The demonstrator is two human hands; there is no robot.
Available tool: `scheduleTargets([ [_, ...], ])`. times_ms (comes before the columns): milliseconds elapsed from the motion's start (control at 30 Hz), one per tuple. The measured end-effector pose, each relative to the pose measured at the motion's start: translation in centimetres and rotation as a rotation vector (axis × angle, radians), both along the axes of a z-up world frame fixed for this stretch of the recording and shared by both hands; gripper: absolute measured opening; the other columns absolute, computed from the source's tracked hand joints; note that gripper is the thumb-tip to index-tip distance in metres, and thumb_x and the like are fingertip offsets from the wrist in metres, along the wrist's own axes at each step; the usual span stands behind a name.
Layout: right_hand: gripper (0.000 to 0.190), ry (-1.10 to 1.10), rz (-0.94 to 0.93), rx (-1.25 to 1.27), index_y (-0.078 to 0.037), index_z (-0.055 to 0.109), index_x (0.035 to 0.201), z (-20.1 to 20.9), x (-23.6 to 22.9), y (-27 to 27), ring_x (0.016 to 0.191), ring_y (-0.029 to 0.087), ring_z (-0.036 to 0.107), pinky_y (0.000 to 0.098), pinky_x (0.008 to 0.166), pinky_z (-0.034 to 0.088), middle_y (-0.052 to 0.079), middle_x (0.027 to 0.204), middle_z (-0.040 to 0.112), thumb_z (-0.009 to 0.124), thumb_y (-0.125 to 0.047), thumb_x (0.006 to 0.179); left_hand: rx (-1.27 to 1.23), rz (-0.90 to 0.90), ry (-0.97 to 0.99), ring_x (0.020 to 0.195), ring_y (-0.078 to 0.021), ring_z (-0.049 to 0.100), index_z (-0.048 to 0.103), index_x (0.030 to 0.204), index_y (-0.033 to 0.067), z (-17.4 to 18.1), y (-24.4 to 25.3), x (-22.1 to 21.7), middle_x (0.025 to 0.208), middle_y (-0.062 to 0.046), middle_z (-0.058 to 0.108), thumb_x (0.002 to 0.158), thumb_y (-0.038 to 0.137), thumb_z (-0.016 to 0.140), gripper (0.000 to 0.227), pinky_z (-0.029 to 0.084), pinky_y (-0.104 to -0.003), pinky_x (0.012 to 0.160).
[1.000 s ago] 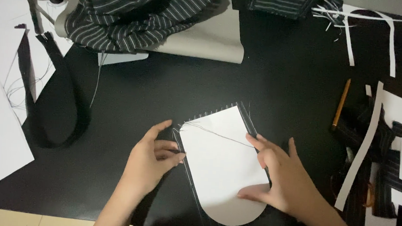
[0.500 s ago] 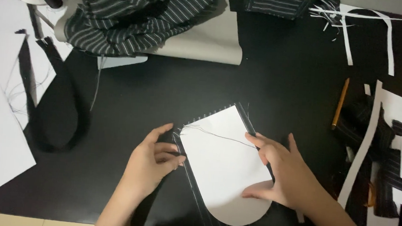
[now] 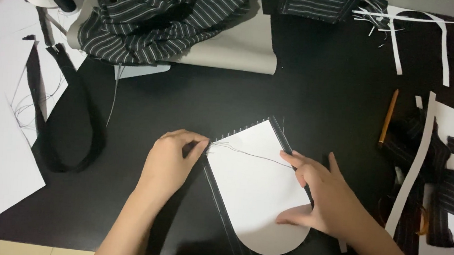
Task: The person aligns a striped fabric piece onto a white paper template and then uses a needle and thread to baste the edges together.
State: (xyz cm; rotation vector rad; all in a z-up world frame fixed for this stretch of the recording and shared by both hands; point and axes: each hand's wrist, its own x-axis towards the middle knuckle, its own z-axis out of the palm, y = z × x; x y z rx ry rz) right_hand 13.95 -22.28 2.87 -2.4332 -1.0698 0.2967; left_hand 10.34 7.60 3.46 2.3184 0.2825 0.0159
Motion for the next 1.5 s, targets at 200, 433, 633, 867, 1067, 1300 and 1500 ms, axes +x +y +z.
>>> scheduleTargets([
  [200,0.071,0.170,-0.134,-0.086,-0.011,0.054,0.095,1.0,0.0,0.7,0.137,0.022,0.035,0.0653,0.109,0.000,0.002,0.134,0.054,0.103,-0.034,0.048,0.050,-0.075,-0.031,0.093,-0.0190,0.062,0.074,0.093,0.0173,-0.2,0.0,0.4,0.096,0.004,0.071,0.083,0.023,0.066,0.014,0.050,-0.033,0.077],
  [433,0.113,0.155,-0.114,-0.102,-0.015,0.036,0.141,0.8,0.1,0.6,0.137,0.023,0.037,0.0660,0.108,0.001,0.001,0.086,0.053,0.101,-0.038,0.052,0.092,-0.155,-0.208,0.084,-0.0204,0.059,0.071,0.104,0.0135,-0.7,0.2,-0.3,0.094,0.000,0.067,0.089,0.022,0.057,0.022,0.045,-0.038,0.086],
  [633,0.112,0.206,-0.163,-0.184,-0.015,0.036,0.140,1.6,0.0,1.2,0.138,0.020,0.035,0.0652,0.109,0.001,0.000,0.088,0.057,0.101,-0.038,0.052,0.108,-0.142,-0.215,0.092,-0.0174,0.054,0.070,0.109,0.0190,-2.2,-0.4,-0.4,0.097,0.004,0.063,0.087,0.036,0.058,0.030,0.035,-0.038,0.085],
  [867,0.114,0.184,-0.156,-0.145,-0.014,0.033,0.142,1.6,-0.2,1.2,0.138,0.021,0.034,0.0662,0.108,-0.003,0.000,0.096,0.058,0.098,-0.038,0.051,0.224,-0.139,-0.327,0.089,-0.0175,0.054,0.071,0.107,0.0222,-3.2,-0.3,-0.3,0.094,0.005,0.062,0.086,0.032,0.065,0.024,0.036,-0.037,0.080],
  [1067,0.083,0.244,-0.178,-0.164,-0.010,0.051,0.114,2.8,-0.5,1.8,0.140,0.020,0.029,0.0656,0.108,-0.009,0.007,0.138,0.049,0.100,-0.034,0.052,0.231,-0.135,-0.350,0.087,-0.0162,0.053,0.071,0.106,0.0224,-3.7,-0.4,-0.4,0.092,0.007,0.060,0.084,0.031,0.068,0.024,0.036,-0.036,0.083],
  [1300,0.117,0.157,-0.166,-0.227,-0.019,0.024,0.146,1.9,-0.8,1.2,0.142,0.020,0.028,0.0719,0.104,-0.012,-0.001,0.087,0.055,0.095,-0.043,0.057,0.233,-0.137,-0.347,0.087,-0.0166,0.054,0.071,0.106,0.0235,-3.7,-0.4,-0.3,0.093,0.007,0.061,0.084,0.032,0.067,0.024,0.036,-0.036,0.081],
  [1500,0.118,0.247,-0.209,-0.218,-0.023,0.023,0.146,2.6,-0.9,1.7,0.142,0.017,0.023,0.0694,0.105,-0.013,0.003,0.122,0.058,0.097,-0.038,0.055,0.250,-0.130,-0.330,0.088,-0.0166,0.053,0.071,0.108,0.0249,-3.6,-0.4,-0.3,0.092,0.007,0.061,0.085,0.033,0.065,0.025,0.036,-0.035,0.078],
])
